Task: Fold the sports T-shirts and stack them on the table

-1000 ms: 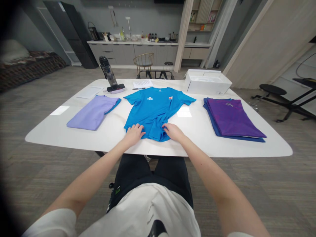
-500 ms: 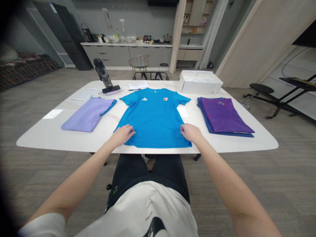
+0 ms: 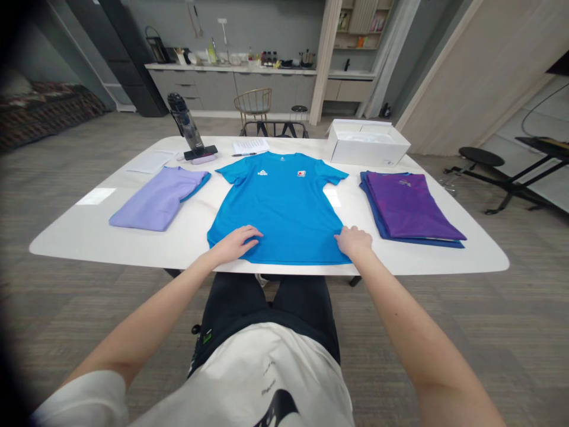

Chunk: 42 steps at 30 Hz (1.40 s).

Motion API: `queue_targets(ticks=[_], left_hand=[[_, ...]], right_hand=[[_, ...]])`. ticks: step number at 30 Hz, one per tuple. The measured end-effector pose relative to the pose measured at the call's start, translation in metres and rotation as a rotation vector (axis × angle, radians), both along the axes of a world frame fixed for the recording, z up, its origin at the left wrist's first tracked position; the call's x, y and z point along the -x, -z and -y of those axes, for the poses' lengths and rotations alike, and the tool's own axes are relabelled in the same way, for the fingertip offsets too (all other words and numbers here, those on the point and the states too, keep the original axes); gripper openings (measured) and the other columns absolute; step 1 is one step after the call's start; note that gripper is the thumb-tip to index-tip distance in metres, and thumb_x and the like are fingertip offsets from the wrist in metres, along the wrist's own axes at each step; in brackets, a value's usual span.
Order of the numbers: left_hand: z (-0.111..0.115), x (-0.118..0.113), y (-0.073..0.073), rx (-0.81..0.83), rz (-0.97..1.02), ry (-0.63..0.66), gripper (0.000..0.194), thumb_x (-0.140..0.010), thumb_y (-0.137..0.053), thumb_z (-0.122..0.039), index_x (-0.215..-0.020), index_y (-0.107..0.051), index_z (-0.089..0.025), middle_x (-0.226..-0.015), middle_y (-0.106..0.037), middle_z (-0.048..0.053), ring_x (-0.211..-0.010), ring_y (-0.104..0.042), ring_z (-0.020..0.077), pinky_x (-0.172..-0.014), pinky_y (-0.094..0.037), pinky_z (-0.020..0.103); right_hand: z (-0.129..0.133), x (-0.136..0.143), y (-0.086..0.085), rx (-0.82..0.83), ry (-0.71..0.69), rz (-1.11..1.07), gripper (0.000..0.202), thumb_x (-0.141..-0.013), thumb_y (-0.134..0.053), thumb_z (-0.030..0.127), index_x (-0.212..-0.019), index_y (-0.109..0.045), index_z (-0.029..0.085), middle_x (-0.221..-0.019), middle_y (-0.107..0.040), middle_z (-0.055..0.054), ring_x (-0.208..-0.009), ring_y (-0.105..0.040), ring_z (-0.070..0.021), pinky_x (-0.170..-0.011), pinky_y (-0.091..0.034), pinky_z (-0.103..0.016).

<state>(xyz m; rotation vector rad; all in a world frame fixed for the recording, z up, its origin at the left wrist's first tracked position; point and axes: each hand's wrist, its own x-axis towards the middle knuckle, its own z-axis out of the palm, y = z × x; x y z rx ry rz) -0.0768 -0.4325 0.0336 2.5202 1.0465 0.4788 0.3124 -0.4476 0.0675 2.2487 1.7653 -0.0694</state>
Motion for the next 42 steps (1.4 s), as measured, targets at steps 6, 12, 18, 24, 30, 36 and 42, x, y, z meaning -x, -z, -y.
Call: queue_targets(ticks=[6, 12, 18, 24, 30, 36, 42], left_hand=[[-0.008, 0.0, -0.004, 0.01, -0.055, -0.014, 0.024, -0.099, -0.057, -0.038, -0.116, -0.066, -0.023, -0.114, -0.066, 0.007, -0.106, -0.063, 0.0231, -0.094, -0.05, 0.036], [0.001, 0.023, -0.016, 0.106, -0.108, 0.009, 0.018, -0.093, -0.062, -0.035, -0.106, -0.067, -0.024, -0.101, -0.068, 0.002, -0.093, -0.064, 0.02, -0.083, -0.049, 0.031], [0.021, 0.071, -0.025, -0.031, -0.292, -0.015, 0.031, -0.081, -0.066, -0.023, -0.112, -0.07, -0.025, -0.114, -0.068, 0.004, -0.102, -0.063, 0.0235, -0.092, -0.044, 0.036], [0.029, 0.111, -0.016, -0.221, -0.395, -0.113, 0.028, -0.089, -0.058, -0.016, -0.115, -0.068, -0.023, -0.115, -0.068, 0.006, -0.107, -0.063, 0.0235, -0.095, -0.043, 0.039], [0.036, 0.118, -0.01, -0.262, -0.34, -0.201, 0.02, -0.096, -0.054, -0.022, -0.11, -0.069, -0.023, -0.114, -0.07, 0.008, -0.108, -0.062, 0.0245, -0.093, -0.042, 0.04], [0.04, 0.11, -0.009, -0.112, -0.207, -0.111, 0.021, -0.096, -0.054, -0.026, -0.108, -0.071, -0.025, -0.12, -0.069, 0.006, -0.114, -0.058, 0.0243, -0.099, -0.039, 0.041], [0.04, 0.122, -0.021, -0.083, -0.203, -0.131, 0.019, -0.097, -0.049, -0.024, -0.097, -0.068, -0.02, -0.105, -0.067, 0.008, -0.103, -0.059, 0.0238, -0.093, -0.042, 0.038]], right_hand=[[-0.016, 0.058, 0.008, -0.136, -0.536, -0.505, 0.018, -0.097, -0.062, 0.031, -0.108, -0.069, 0.02, -0.103, -0.068, -0.009, -0.09, -0.064, -0.021, -0.078, -0.046, -0.029], [-0.004, 0.141, 0.025, -0.088, -0.841, -0.838, 0.014, -0.095, -0.069, 0.033, -0.1, -0.073, 0.021, -0.091, -0.069, -0.002, -0.081, -0.062, -0.0157, -0.075, -0.043, -0.025], [0.005, 0.203, 0.029, -0.087, -0.955, -0.773, 0.022, -0.095, -0.069, 0.038, -0.11, -0.075, 0.023, -0.106, -0.071, -0.005, -0.096, -0.066, -0.0194, -0.081, -0.045, -0.028], [0.01, 0.237, 0.023, -0.131, -0.958, -0.608, 0.021, -0.101, -0.059, 0.034, -0.113, -0.071, 0.022, -0.11, -0.07, -0.007, -0.103, -0.065, -0.0216, -0.084, -0.045, -0.029], [0.014, 0.246, 0.02, -0.121, -0.897, -0.562, 0.02, -0.103, -0.052, 0.024, -0.112, -0.069, 0.022, -0.112, -0.07, -0.007, -0.101, -0.066, -0.021, -0.082, -0.046, -0.028], [0.013, 0.243, 0.023, -0.095, -0.867, -0.603, 0.019, -0.104, -0.051, 0.028, -0.111, -0.068, 0.023, -0.111, -0.073, -0.006, -0.097, -0.068, -0.0214, -0.082, -0.045, -0.028], [0.01, 0.239, 0.016, -0.016, -0.894, -0.636, 0.018, -0.103, -0.054, 0.027, -0.107, -0.07, 0.022, -0.11, -0.074, -0.007, -0.099, -0.068, -0.021, -0.083, -0.045, -0.027]])
